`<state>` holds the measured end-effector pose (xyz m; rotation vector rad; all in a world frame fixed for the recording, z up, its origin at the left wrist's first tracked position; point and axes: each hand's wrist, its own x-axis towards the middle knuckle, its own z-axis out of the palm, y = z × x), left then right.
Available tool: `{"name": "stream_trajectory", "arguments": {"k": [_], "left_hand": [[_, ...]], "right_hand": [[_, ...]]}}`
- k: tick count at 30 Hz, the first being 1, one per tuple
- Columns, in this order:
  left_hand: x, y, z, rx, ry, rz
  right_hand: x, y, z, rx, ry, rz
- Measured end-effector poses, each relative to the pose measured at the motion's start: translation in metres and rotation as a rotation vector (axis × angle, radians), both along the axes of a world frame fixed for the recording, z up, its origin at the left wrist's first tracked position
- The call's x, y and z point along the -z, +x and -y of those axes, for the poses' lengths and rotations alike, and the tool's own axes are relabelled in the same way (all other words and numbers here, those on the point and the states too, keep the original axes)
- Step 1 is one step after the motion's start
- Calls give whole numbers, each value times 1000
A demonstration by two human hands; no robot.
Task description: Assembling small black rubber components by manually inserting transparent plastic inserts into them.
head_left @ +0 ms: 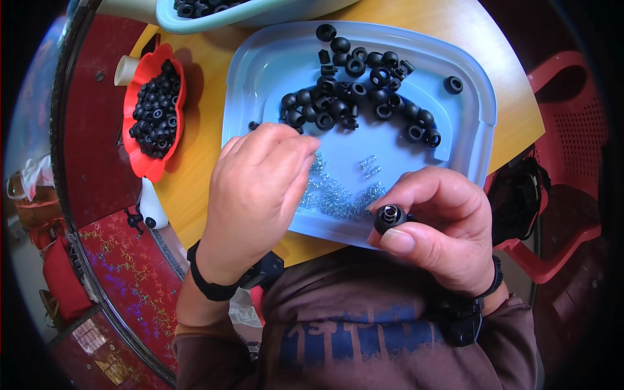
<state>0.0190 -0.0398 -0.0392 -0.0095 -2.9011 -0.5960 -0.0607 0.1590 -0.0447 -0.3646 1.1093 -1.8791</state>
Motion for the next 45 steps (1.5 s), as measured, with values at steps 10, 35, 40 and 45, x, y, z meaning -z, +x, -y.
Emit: {"name": "stream_trajectory", "arguments": {"k": [10,35,40,45], "left_hand": [[-6,-12,-2,-5,-155,62],[-8,-13,-6,55,62,130],[-10,-18,-8,18,-20,182],[-10,-20,-11,11,-9,184]], "right_hand": [[1,-1,0,-2,11,1],[-2,4,4,98,47,83],[-1,2,3,92,44,69],[-2,1,2,74,48,64]]}}
